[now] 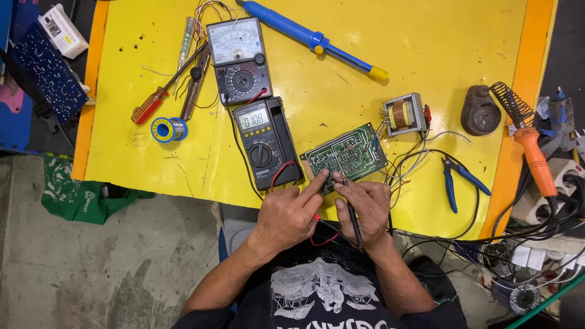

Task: The person uses a digital multimeter to test various points on a green circuit board. They hold the red and black probes against different components on the board while observing the readings on the multimeter's display.

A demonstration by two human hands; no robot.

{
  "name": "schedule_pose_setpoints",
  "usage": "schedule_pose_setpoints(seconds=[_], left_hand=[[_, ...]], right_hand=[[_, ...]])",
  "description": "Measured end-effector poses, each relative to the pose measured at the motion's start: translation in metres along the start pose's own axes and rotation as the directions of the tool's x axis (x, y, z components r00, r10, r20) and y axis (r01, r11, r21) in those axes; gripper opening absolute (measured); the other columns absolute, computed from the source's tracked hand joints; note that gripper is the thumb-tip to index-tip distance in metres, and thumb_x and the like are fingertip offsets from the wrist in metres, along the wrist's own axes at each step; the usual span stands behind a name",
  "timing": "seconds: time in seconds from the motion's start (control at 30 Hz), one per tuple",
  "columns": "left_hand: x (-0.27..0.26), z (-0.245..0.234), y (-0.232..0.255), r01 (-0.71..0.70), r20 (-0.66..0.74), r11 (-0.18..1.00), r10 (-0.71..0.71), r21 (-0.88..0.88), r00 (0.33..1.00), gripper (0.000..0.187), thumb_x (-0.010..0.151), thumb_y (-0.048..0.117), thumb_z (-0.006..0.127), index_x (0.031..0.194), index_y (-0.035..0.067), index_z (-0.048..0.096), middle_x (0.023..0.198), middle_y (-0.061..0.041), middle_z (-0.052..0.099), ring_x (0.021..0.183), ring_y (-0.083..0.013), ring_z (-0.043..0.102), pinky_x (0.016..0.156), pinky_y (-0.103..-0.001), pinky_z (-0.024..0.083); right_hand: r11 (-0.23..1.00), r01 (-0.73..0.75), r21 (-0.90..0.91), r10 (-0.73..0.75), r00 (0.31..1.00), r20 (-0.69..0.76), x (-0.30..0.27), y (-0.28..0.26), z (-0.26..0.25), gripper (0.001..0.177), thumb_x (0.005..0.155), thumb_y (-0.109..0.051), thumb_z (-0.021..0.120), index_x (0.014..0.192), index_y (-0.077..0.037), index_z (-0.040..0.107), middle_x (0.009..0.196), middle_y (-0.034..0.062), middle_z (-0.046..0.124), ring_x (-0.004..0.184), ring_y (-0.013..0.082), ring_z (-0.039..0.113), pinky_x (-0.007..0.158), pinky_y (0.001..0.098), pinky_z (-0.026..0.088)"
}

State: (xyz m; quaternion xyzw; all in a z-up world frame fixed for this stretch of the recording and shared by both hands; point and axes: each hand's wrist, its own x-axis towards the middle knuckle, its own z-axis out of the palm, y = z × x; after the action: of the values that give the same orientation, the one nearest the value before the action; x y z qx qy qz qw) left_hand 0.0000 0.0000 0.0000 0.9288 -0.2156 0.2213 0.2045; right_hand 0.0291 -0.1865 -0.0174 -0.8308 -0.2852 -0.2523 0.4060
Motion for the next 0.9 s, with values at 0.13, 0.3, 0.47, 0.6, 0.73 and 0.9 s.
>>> schedule_pose_setpoints(seconds=[0.13, 0.3, 0.47, 0.6, 0.73, 0.9], left_hand=[[-0.001, 0.0, 0.0, 0.013, 0.011, 1.0, -0.013, -0.009, 1.0, 0.013, 0.068, 0.01, 0.064, 0.081, 0.01, 0.063, 0.128, -0.007, 0.073, 0.055, -0.0219, 0.056, 0.048, -0.031, 0.049], [0.001, -0.005, 0.001, 0.007, -0.008, 0.999, -0.007, -0.037, 1.0, 0.008, 0.073, 0.009, 0.062, 0.081, 0.01, 0.063, 0.129, -0.007, 0.073, 0.053, -0.0217, 0.055, 0.047, -0.03, 0.049], [0.001, -0.004, 0.003, 0.002, 0.015, 1.0, -0.002, -0.017, 1.0, 0.007, 0.071, 0.011, 0.063, 0.078, 0.01, 0.062, 0.126, -0.007, 0.074, 0.053, -0.0213, 0.055, 0.047, -0.031, 0.048], [0.002, -0.004, 0.004, -0.001, 0.034, 1.0, 0.002, -0.023, 0.999, 0.009, 0.07, 0.011, 0.064, 0.078, 0.01, 0.062, 0.126, -0.009, 0.073, 0.054, -0.0219, 0.057, 0.048, -0.031, 0.049], [0.0, -0.005, 0.003, -0.003, 0.04, 0.999, 0.005, -0.045, 0.999, 0.01, 0.069, 0.01, 0.063, 0.08, 0.009, 0.062, 0.127, -0.01, 0.073, 0.054, -0.0227, 0.057, 0.048, -0.032, 0.049], [0.002, -0.009, 0.005, 0.02, 0.005, 0.996, -0.02, -0.092, 1.0, 0.008, 0.076, 0.008, 0.062, 0.083, 0.006, 0.064, 0.122, -0.015, 0.073, 0.052, -0.0244, 0.056, 0.048, -0.034, 0.048]], right_hand=[[1.0, -0.016, 0.007, 0.016, 1.0, 0.006, 0.003, -0.004, -0.001, 0.023, 0.1, -0.023, 0.065, 0.114, -0.009, 0.077, 0.117, 0.007, 0.079, 0.082, 0.0208, 0.061, 0.082, 0.033, 0.041], [1.0, -0.016, -0.016, 0.016, 1.0, -0.009, 0.001, 0.001, 0.0, 0.024, 0.102, -0.022, 0.064, 0.117, -0.009, 0.077, 0.12, 0.0074, 0.079, 0.085, 0.0205, 0.06, 0.083, 0.0324, 0.041], [1.0, -0.024, -0.019, 0.024, 1.0, 0.001, 0.0, 0.0, -0.001, 0.024, 0.101, -0.022, 0.064, 0.117, -0.009, 0.076, 0.119, 0.0073, 0.078, 0.085, 0.021, 0.061, 0.084, 0.0331, 0.04], [0.999, -0.033, -0.008, 0.033, 0.999, -0.025, -0.006, 0.002, -0.003, 0.024, 0.101, -0.022, 0.064, 0.117, -0.008, 0.076, 0.118, 0.0076, 0.079, 0.085, 0.0213, 0.061, 0.084, 0.0328, 0.04], [0.999, -0.04, -0.022, 0.04, 0.999, -0.019, -0.009, 0.005, -0.003, 0.024, 0.1, -0.022, 0.066, 0.116, -0.009, 0.077, 0.116, 0.0071, 0.079, 0.084, 0.0216, 0.062, 0.084, 0.0339, 0.04], [1.0, -0.029, -0.001, 0.029, 0.999, -0.02, -0.006, 0.003, -0.003, 0.024, 0.102, -0.021, 0.064, 0.118, -0.008, 0.076, 0.117, 0.0076, 0.079, 0.085, 0.0209, 0.062, 0.084, 0.0325, 0.04]])
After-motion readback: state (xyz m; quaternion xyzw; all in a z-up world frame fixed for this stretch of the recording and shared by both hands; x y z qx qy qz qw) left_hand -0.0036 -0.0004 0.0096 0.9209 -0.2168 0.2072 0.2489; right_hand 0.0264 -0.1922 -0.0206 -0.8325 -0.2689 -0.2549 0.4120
